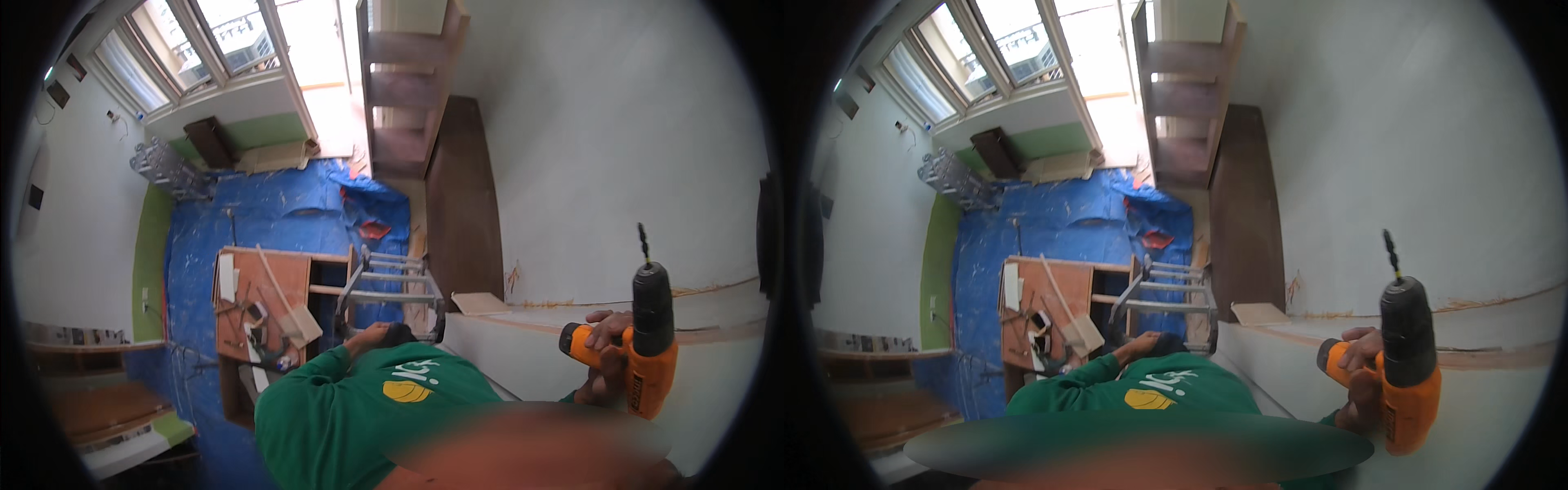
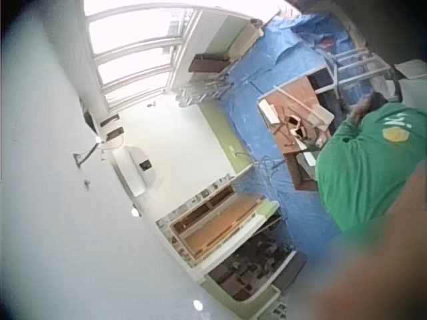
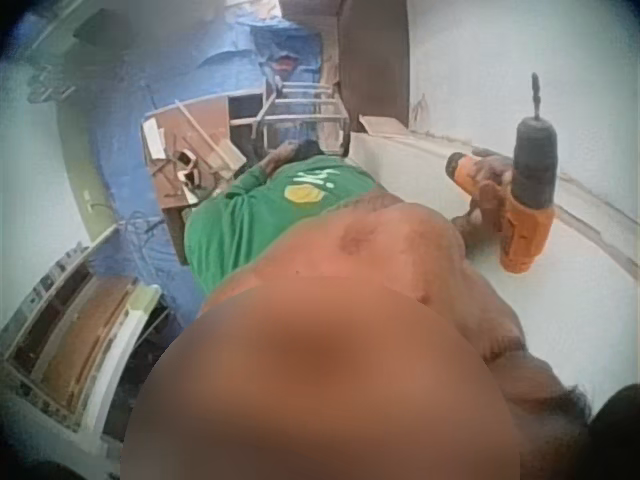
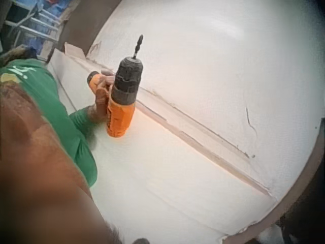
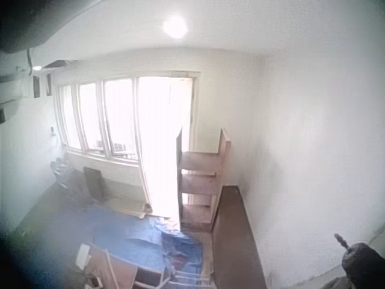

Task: The person is assembling a wooden cabinet or shelving unit. They use a pencil to mark measurements on a white panel, then use a tape measure and a drill to attach wooden pieces to the structure. The person works on a ladder and handles various wooden components and tools.

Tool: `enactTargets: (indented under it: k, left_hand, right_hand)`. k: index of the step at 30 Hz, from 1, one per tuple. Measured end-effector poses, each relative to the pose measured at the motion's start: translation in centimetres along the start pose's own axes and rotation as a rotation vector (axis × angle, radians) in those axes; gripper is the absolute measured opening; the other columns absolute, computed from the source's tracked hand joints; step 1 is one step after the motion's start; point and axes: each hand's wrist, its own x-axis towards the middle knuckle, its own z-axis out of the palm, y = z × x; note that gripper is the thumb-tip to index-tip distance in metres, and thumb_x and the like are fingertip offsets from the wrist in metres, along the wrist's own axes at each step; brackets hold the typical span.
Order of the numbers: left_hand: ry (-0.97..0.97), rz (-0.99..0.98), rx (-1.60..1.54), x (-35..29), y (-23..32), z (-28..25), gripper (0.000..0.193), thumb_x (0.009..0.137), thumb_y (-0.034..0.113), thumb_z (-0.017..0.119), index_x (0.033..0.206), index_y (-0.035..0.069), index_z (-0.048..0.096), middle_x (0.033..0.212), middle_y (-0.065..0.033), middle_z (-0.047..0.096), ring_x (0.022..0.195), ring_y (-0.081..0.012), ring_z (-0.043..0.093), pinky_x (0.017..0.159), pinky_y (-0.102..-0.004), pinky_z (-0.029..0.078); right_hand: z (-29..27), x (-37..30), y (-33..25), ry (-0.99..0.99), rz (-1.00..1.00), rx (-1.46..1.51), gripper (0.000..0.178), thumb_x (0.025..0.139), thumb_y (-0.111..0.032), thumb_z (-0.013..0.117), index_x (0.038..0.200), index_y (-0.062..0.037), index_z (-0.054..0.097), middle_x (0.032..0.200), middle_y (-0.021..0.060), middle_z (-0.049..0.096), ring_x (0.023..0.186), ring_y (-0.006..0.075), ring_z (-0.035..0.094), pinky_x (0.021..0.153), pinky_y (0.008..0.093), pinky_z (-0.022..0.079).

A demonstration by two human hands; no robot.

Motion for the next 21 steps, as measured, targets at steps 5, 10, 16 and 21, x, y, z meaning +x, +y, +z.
enactTargets:
  k: [5,10,16,21]
  left_hand:
    - [0.154,0.439,1.042,-0.4,-0.6,0.9,0.027,0.092,0.024,0.074,0.094,-0.002,0.076,0.083,-0.0122,0.078,0.080,-0.0239,0.073,0.077,-0.0434,0.056]
    - [-0.090,0.127,0.936,-0.4,-1.5,1.9,0.024,0.095,0.015,0.062,0.101,-0.003,0.076,0.104,-0.0206,0.077,0.099,-0.0365,0.071,0.093,-0.0469,0.052]
    - [-0.650,0.077,0.871,1.3,-2.8,-1.2,0.030,0.098,0.016,0.062,0.122,-0.001,0.070,0.120,-0.0168,0.074,0.109,-0.0246,0.065,0.099,-0.0415,0.050]
    - [-0.289,0.102,0.727,1.0,-1.4,0.8,0.032,0.093,0.021,0.071,0.117,0.000,0.071,0.116,-0.0133,0.074,0.108,-0.0215,0.064,0.096,-0.0385,0.050]
  right_hand:
    - [0.3,0.2,0.4,0.034,0.013,-0.010,0.036,0.088,-0.029,0.078,0.107,-0.0040,0.060,0.075,0.0014,0.057,0.068,0.0160,0.060,0.084,0.0470,0.054]
    - [1.4,0.5,0.1,0.032,0.083,-0.091,0.026,0.089,-0.025,0.072,0.102,-0.0055,0.060,0.075,0.0027,0.058,0.068,0.0156,0.060,0.084,0.0468,0.054]
    - [-3.7,0.1,1.1,-0.190,0.221,0.210,0.027,0.103,-0.022,0.070,0.120,-0.0053,0.057,0.088,0.0037,0.061,0.085,0.0169,0.064,0.109,0.0502,0.046]
    - [-9.5,3.5,2.2,-0.758,0.340,0.080,0.027,0.103,-0.019,0.071,0.123,-0.0075,0.057,0.095,0.0053,0.067,0.093,0.0207,0.069,0.116,0.0553,0.040]
